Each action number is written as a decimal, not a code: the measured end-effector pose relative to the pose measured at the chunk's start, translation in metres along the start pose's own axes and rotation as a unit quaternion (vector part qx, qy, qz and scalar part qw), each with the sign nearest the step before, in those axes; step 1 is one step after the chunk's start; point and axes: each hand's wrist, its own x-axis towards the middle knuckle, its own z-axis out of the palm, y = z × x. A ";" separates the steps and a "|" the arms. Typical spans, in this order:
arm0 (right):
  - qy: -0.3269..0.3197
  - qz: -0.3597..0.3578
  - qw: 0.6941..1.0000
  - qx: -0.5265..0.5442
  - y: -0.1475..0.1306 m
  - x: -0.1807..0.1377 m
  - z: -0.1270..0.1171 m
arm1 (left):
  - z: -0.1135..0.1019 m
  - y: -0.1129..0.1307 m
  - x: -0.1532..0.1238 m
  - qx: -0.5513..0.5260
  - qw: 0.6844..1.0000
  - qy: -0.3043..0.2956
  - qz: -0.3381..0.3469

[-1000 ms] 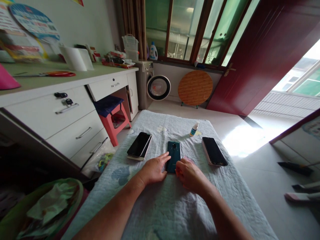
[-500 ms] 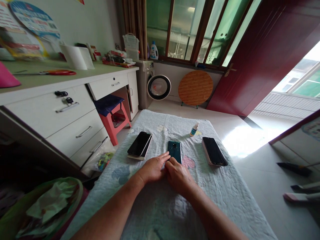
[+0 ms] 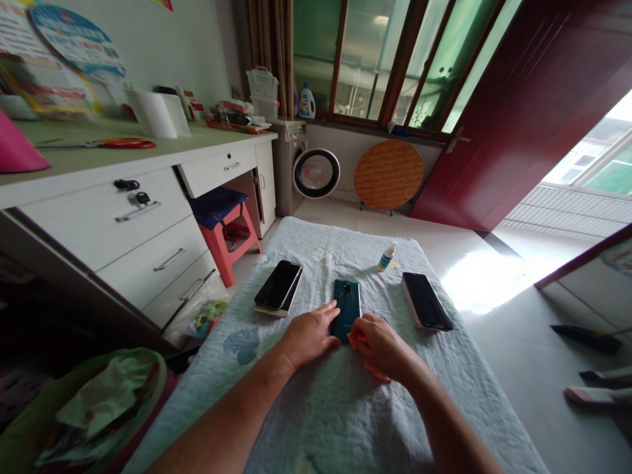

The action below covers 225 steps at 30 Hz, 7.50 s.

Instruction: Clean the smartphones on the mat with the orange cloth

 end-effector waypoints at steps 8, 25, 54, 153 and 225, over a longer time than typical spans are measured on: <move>0.042 0.017 0.998 0.053 0.018 0.008 -0.001 | 0.002 -0.001 0.000 0.003 1.000 0.003 0.001; 0.165 0.109 0.980 -0.009 0.023 0.037 0.015 | 0.005 -0.002 0.000 0.020 1.000 0.012 0.011; 0.139 0.170 0.975 0.023 0.017 0.027 0.011 | 0.004 -0.001 0.000 0.024 1.000 0.006 0.006; 0.157 0.009 0.987 -0.021 0.012 0.088 0.017 | 0.000 0.006 -0.003 0.009 1.000 0.027 0.001; 0.125 -0.002 0.990 -0.072 0.009 0.101 0.016 | -0.001 0.008 -0.003 0.007 1.000 0.021 0.005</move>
